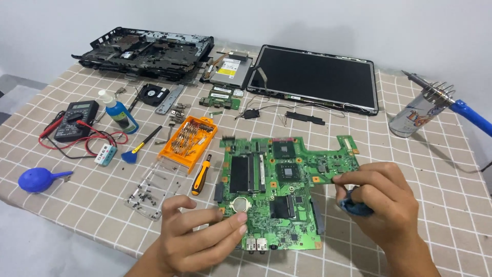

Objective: Inspecting and testing a laptop motherboard using a digital multimeter and various hand tools on a repair bench.

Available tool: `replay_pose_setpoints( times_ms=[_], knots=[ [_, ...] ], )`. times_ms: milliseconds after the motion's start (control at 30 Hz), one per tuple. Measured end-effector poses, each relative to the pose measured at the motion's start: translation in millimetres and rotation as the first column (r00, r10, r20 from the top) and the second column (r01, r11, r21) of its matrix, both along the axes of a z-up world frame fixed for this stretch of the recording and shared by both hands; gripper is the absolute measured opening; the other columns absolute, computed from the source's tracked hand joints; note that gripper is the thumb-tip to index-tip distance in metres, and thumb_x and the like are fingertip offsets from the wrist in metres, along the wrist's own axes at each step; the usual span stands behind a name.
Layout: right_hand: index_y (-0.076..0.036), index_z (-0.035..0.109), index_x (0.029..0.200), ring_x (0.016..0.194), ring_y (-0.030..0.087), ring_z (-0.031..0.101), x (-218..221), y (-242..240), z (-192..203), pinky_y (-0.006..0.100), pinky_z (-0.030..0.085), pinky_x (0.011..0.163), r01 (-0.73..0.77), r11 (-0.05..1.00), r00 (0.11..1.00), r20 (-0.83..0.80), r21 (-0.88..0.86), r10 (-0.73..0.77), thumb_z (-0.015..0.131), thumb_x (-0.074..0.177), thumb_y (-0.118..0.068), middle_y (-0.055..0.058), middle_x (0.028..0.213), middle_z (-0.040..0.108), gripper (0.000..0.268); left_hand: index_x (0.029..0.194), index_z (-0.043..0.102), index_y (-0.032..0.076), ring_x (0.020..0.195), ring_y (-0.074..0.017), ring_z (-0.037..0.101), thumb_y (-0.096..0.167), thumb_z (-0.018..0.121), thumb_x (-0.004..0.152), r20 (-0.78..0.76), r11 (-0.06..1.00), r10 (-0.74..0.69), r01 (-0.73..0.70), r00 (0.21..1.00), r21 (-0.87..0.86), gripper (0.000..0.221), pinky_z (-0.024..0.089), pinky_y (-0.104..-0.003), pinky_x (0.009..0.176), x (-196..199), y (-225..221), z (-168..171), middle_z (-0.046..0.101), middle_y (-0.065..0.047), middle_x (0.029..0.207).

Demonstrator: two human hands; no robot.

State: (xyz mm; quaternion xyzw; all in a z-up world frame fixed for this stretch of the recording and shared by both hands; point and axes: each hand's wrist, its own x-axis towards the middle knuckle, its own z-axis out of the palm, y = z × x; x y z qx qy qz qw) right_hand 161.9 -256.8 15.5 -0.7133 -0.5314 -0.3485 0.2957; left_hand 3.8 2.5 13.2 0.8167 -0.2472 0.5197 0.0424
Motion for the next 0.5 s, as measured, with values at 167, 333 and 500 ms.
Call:
replay_pose_setpoints(
  times_ms=[167, 333, 500],
  knots=[
    [-0.006, 0.047, 0.066, 0.081, 0.028, 0.059, 10, -13, -12, 0.040, 0.043, 0.077, 0.105, 0.992, 0.993, 0.043, 0.074, -0.109, 0.086, 0.072, -0.013, 0.015, 0.089, 0.065, 0.041, 0.087, 0.068, 0.025, 0.082, -0.0038, 0.056, 0.017, 0.063, 0.091, 0.019, 0.997, -0.037, 0.036, 0.999, 0.065, 0.010, 0.036, -0.030, 0.078, 0, 5, 8, 0.069, 0.015, 0.102],
    [0.000, 0.044, 0.078, 0.085, 0.032, 0.058, 10, -15, -18, 0.042, 0.047, 0.080, 0.196, 0.961, 0.980, -0.065, 0.195, -0.187, 0.088, 0.069, -0.022, 0.024, 0.096, 0.059, 0.050, 0.085, 0.067, 0.025, 0.082, -0.0037, 0.056, 0.016, 0.065, 0.089, 0.038, 0.997, -0.046, 0.044, 0.998, 0.066, 0.010, 0.036, -0.030, 0.077, 2, 4, 10, 0.069, 0.016, 0.100],
    [0.004, 0.043, 0.089, 0.092, 0.032, 0.064, 4, -3, -14, 0.039, 0.054, 0.084, 0.223, 0.945, 0.958, -0.234, 0.239, -0.167, 0.090, 0.063, -0.014, 0.031, 0.110, 0.057, 0.057, 0.087, 0.068, 0.026, 0.083, -0.0040, 0.056, 0.017, 0.066, 0.089, 0.055, 0.997, -0.050, 0.046, 0.997, 0.068, 0.009, 0.037, -0.028, 0.075, 5, 7, 14, 0.069, 0.015, 0.101]
  ],
)
